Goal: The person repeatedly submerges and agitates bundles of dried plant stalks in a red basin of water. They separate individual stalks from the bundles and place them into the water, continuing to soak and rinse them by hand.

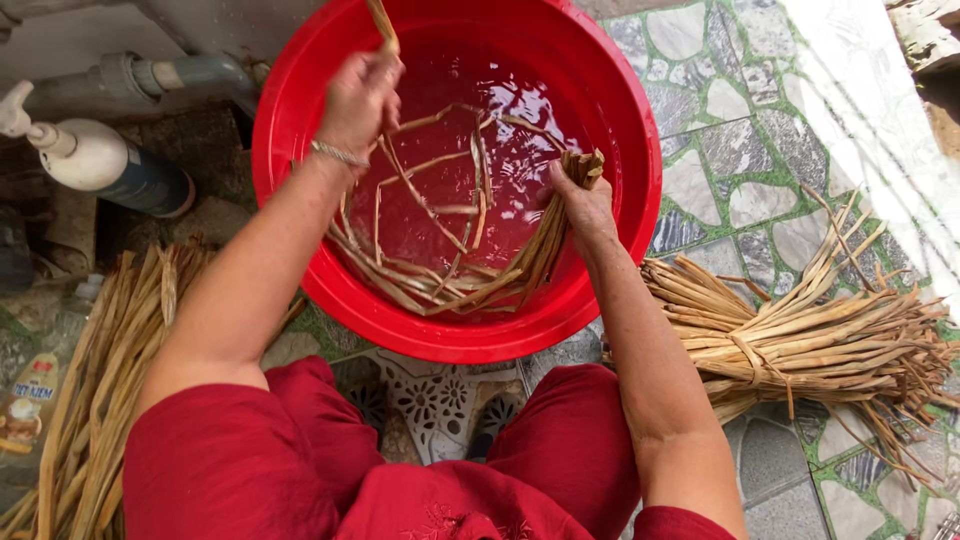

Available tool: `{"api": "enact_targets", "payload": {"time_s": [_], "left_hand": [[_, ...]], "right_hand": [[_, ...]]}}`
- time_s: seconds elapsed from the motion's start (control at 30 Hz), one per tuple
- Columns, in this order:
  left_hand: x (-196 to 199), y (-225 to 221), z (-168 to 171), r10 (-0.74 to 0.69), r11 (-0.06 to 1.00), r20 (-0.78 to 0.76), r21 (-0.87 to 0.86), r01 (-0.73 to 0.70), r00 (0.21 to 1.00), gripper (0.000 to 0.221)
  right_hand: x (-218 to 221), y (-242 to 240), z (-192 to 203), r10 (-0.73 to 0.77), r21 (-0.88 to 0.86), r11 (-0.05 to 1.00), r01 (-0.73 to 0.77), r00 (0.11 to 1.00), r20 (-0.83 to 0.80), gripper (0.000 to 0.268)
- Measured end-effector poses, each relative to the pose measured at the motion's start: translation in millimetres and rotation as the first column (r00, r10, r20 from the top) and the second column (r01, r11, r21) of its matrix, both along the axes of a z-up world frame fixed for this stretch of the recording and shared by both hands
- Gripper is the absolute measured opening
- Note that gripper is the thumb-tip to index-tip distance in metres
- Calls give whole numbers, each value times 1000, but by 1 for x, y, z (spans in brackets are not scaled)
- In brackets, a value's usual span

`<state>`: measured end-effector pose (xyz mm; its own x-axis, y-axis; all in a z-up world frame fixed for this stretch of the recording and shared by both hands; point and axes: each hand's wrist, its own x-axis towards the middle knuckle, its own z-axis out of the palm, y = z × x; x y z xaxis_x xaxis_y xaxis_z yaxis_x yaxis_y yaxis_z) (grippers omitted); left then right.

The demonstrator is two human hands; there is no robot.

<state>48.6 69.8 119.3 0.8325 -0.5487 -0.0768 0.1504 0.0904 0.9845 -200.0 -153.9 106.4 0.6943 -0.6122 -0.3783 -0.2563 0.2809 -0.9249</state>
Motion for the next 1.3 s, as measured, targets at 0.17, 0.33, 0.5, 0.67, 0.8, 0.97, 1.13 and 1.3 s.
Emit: {"api": "enact_targets", "payload": {"time_s": [0.17, 0.33, 0.5, 0.67, 0.8, 0.97, 1.13, 1.3], "left_hand": [[-65, -26, -11, -224, 975, -79, -31, 222, 971, 24], [-104, -45, -28, -395, 908, -80, 115, 402, 915, 29], [-120, -49, -64, -492, 870, 21, 57, 490, 870, 29], [-118, -52, -81, -484, 874, 98, 87, 477, 869, 33], [-122, -53, -83, -524, 848, 66, 137, 512, 849, 34], [-131, -50, -78, -583, 803, 116, 232, 549, 804, 31], [-127, -50, -66, -690, 692, 48, 338, 638, 723, 33], [-126, -67, -59, -683, 725, 30, 152, 672, 730, 36]], "right_hand": [[14, 16, 25, 30, 116, 992, -43, 993, 113, 32], [19, 1, 42, -26, 203, 978, -46, 941, 338, 36], [17, -10, 30, -67, 114, 993, 33, 949, 307, 35], [20, -6, 30, -202, 68, 979, 192, 955, 217, 33], [10, -1, 37, -135, 99, 988, 115, 964, 229, 31], [4, -1, 36, -113, 68, 993, 100, 965, 235, 25], [-3, -10, 30, -96, 22, 995, 94, 979, 181, 20], [-4, -6, 26, -151, 44, 988, 145, 972, 183, 27]]}}
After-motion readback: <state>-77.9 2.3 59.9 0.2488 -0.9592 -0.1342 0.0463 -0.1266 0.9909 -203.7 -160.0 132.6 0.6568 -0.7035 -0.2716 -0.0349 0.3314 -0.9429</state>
